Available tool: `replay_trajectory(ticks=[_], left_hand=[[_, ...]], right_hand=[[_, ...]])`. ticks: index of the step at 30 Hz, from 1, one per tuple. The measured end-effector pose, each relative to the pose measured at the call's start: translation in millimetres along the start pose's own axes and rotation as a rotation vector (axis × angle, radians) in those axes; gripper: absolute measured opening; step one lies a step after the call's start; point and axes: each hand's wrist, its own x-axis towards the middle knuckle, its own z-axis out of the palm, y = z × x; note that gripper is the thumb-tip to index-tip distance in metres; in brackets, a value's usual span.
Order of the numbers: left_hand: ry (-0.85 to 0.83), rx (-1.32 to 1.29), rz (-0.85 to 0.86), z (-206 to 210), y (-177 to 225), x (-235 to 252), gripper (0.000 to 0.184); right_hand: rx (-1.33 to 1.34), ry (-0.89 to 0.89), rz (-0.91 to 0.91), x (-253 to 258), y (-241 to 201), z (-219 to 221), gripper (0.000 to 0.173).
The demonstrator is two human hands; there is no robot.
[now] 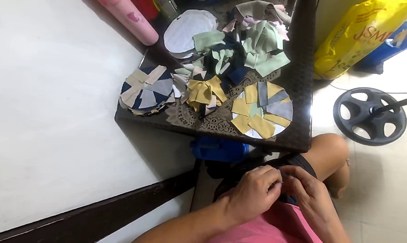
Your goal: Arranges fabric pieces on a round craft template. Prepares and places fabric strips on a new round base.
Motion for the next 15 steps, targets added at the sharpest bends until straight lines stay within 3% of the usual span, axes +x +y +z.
replay_trajectory(ticks=[3,6,8,10,12,15], left_hand=[[-0.092,-0.521,-0.333,-20,9,8,0.009],[-0.148,-0.986,-0.602,-36,18,15,0.009],[-0.123,-1.079,-0.640,-39,21,16,0.012],[-0.086,-1.097,-0.644,-39,21,16,0.013],[-0.060,-1.096,-0.658,-38,17,14,0.013],[-0.068,-1.125,-0.696,-40,11,16,0.015]], right_hand=[[-0.050,0.047,-0.086,3,5,-9,0.033],[0.352,-0.195,-0.119,9,10,-17,0.037],[0.568,-0.300,-0.087,11,8,-14,0.032],[0.652,-0.259,-0.035,10,5,-8,0.019],[0.643,-0.164,0.003,11,3,-5,0.007],[0.567,-0.158,0.005,13,-1,-7,0.004]])
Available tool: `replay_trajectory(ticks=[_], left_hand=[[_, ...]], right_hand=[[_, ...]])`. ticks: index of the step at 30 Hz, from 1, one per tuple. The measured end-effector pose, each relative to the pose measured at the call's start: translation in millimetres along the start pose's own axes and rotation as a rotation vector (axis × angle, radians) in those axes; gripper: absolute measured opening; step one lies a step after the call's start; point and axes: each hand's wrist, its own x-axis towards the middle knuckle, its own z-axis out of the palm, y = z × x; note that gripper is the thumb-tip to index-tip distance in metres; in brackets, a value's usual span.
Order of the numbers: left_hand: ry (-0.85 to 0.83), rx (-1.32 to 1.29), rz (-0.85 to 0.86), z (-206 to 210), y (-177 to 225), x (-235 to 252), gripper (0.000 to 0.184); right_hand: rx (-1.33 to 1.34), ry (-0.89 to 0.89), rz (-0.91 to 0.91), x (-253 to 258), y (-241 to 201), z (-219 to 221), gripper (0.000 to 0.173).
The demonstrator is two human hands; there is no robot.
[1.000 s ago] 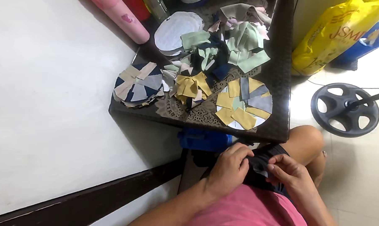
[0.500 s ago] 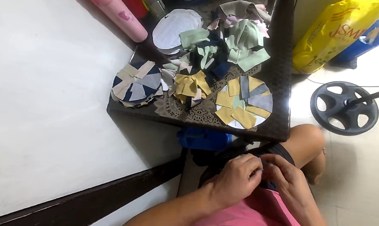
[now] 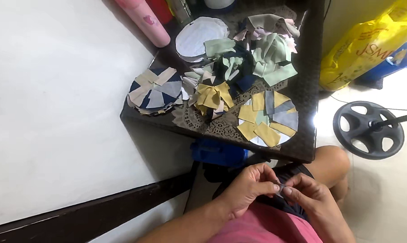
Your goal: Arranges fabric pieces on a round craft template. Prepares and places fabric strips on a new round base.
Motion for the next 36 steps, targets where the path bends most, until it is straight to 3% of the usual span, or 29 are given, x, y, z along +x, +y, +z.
replay_trajectory(ticks=[6,12,17,20,22,25,29,36], left_hand=[[-0.105,0.008,-0.068,-12,18,6,0.016],[0.107,0.220,0.332,-25,18,15,0.009],[0.249,0.126,0.442,-38,32,16,0.013],[0.457,0.532,0.731,-44,31,20,0.009],[0.589,0.836,0.816,-49,34,24,0.014],[0.653,0.943,0.698,-57,49,31,0.017],[0.657,0.960,0.453,-68,72,40,0.018],[0.671,1.133,0.403,-69,80,53,0.015]], right_hand=[[-0.275,-0.027,0.003,9,-19,-1,0.005],[-0.439,-0.038,-0.169,42,-31,14,0.007],[-0.371,-0.135,-0.264,75,-43,27,0.014],[-0.480,-0.176,-0.379,83,-45,36,0.008],[-0.709,-0.157,-0.478,89,-46,46,0.013],[-1.013,-0.087,-0.568,108,-52,60,0.019],[-1.133,-0.082,-0.522,139,-54,69,0.023],[-1.192,-0.135,-0.447,158,-49,71,0.034]])
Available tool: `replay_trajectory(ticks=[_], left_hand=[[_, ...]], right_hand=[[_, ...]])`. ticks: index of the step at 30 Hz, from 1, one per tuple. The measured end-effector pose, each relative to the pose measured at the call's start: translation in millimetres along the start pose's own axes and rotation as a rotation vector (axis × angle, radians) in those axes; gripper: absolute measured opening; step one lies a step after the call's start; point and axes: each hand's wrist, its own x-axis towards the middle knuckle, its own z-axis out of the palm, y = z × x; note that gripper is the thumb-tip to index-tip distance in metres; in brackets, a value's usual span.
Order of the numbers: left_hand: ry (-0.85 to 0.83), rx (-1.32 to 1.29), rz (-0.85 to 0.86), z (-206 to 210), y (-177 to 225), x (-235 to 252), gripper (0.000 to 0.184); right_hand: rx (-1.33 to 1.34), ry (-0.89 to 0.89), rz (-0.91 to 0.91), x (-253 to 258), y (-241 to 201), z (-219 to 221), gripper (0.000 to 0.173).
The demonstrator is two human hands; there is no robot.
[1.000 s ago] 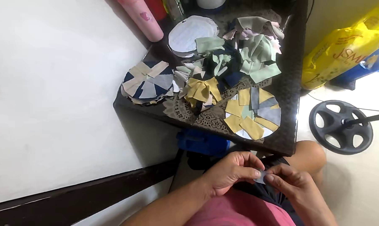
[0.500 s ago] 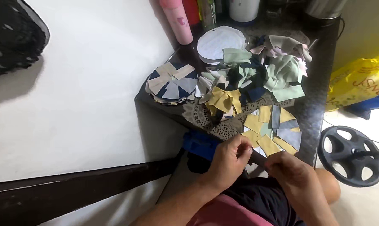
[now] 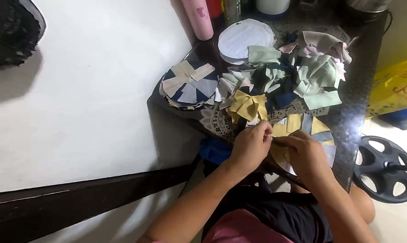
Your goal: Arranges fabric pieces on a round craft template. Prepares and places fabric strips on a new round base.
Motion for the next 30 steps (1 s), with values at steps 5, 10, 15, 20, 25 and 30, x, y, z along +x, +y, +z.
replay_trajectory(ticks=[5,10,15,20,25,30], left_hand=[[0.031,-0.063,0.091,5,-7,-1,0.013],[0.079,-0.056,0.118,8,-13,-1,0.012],[0.088,-0.007,0.109,11,-15,0,0.011],[0.058,0.024,0.079,9,-11,1,0.013],[0.093,-0.006,0.116,9,-17,1,0.011],[0.150,-0.034,0.180,10,-25,-3,0.014]], right_hand=[[0.002,0.060,-0.036,-2,7,6,0.033],[0.005,0.086,-0.063,-2,6,8,0.032],[-0.009,0.076,-0.068,0,9,12,0.034],[-0.017,0.086,-0.083,0,11,15,0.033],[-0.032,0.098,-0.101,-1,16,20,0.033],[-0.029,0.089,-0.101,-1,16,20,0.031]])
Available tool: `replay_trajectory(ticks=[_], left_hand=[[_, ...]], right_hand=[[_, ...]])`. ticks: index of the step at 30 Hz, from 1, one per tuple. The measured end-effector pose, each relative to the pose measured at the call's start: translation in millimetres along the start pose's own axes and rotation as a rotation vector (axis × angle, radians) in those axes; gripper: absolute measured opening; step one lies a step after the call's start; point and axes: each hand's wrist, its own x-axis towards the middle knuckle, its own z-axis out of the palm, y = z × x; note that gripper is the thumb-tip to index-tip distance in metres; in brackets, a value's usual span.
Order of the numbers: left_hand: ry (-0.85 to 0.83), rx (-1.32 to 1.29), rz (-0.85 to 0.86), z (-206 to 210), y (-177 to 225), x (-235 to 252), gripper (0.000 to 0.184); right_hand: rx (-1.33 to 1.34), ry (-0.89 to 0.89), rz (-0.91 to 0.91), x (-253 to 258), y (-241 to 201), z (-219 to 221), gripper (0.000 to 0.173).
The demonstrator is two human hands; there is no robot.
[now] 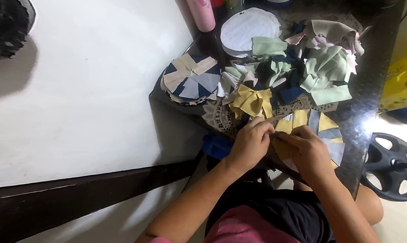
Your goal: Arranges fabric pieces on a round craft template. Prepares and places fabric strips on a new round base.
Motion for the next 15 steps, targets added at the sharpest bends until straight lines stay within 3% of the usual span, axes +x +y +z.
replay_trajectory(ticks=[15], left_hand=[[-0.079,0.067,0.239,-1,-15,-8,0.021]], right_hand=[[-0.046,-0.009,-0.020,0,5,0,0.037]])
